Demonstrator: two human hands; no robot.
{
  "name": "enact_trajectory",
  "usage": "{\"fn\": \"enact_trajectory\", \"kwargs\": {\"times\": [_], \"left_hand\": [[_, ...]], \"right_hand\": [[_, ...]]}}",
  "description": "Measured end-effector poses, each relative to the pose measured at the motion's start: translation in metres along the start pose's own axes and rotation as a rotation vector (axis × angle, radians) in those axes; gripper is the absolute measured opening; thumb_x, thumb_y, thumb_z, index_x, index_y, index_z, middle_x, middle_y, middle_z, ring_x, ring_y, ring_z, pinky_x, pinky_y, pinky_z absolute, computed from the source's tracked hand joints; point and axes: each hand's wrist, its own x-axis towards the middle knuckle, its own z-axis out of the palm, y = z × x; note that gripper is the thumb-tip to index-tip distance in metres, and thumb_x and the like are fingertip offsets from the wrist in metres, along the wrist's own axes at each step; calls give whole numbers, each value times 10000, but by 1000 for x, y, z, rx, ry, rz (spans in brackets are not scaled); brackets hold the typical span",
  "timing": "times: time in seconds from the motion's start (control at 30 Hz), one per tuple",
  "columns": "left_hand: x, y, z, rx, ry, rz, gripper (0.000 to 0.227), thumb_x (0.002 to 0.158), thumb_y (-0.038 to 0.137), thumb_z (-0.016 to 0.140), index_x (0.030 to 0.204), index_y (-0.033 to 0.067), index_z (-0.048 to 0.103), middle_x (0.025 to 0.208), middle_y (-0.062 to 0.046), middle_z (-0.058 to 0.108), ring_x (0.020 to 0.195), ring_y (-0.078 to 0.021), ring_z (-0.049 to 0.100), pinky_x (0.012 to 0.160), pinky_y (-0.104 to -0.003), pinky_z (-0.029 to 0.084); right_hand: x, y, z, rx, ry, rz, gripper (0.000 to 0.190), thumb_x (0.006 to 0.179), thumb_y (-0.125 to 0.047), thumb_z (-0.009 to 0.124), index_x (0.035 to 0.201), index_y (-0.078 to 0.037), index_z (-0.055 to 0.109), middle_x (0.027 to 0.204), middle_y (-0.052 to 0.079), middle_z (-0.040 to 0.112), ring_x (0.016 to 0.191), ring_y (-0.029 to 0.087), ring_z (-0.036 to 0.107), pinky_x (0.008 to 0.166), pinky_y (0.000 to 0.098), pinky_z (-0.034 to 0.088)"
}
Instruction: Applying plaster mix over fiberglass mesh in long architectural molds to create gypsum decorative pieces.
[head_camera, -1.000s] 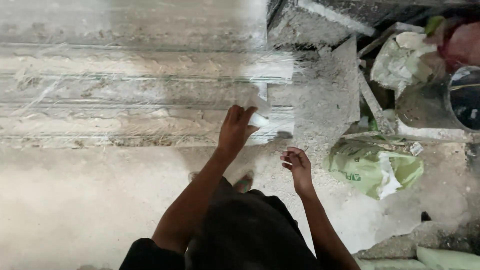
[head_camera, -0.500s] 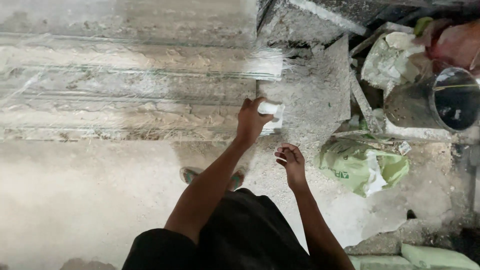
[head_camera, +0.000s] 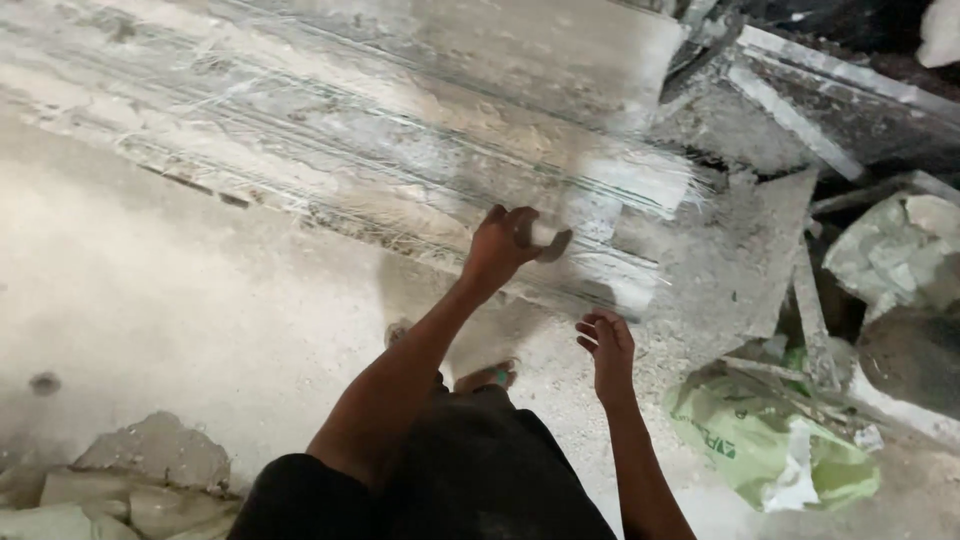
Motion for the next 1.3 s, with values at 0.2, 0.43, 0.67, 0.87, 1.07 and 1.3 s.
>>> {"fn": "enact_trajectory", "kwargs": {"times": [0.2,0.43,0.67,0.87,1.07,1.3], "left_hand": [[5,-47,-109,137,140,-79,698,687,253,936,1301,169,615,1037,-181,550,937,-474,674,819,-524,604],[7,-126,-209,359,295,-100,712,718,187,927,1329,132,565,1072,-175,524,998,-445,656,850,-481,603],[-4,-219,-356,146,133,-202,672,761,206,890,1356,151,582,1111,-194,542,1055,-460,643,875,-542,595],[9,-315,-477,217,133,-168,660,770,176,888,1359,131,595,1091,-221,594,1041,-488,689,914,-509,589],[19,-383,-564,225,241,-161,677,777,170,882,1373,116,567,1110,-228,567,1036,-487,666,901,-509,584],[43,-497,-655,302,469,-223,665,782,242,883,1340,91,553,1069,-199,533,1001,-469,650,883,-487,562]], "right_hand": [[11,0,67,-94,-136,27,217,1027,-167,526,1209,-91,618,1108,100,673,990,270,710,820,401,563],[20,-1,183,-155,-225,37,280,1034,-114,501,1288,-35,587,1125,127,651,995,286,701,820,395,544],[9,47,336,-134,-189,10,227,1059,-81,486,1257,-63,596,1118,133,652,993,303,697,820,411,539],[-22,63,524,-45,-329,-48,166,1051,-100,536,1201,-114,607,1155,165,678,1013,314,712,811,379,584],[-24,53,678,-262,-422,-72,274,1044,-109,525,1298,-34,595,1140,173,673,1024,296,701,827,407,572],[20,69,823,-240,-468,-110,276,1041,-130,541,1296,-40,595,1159,149,665,1033,259,698,830,369,585]]}}
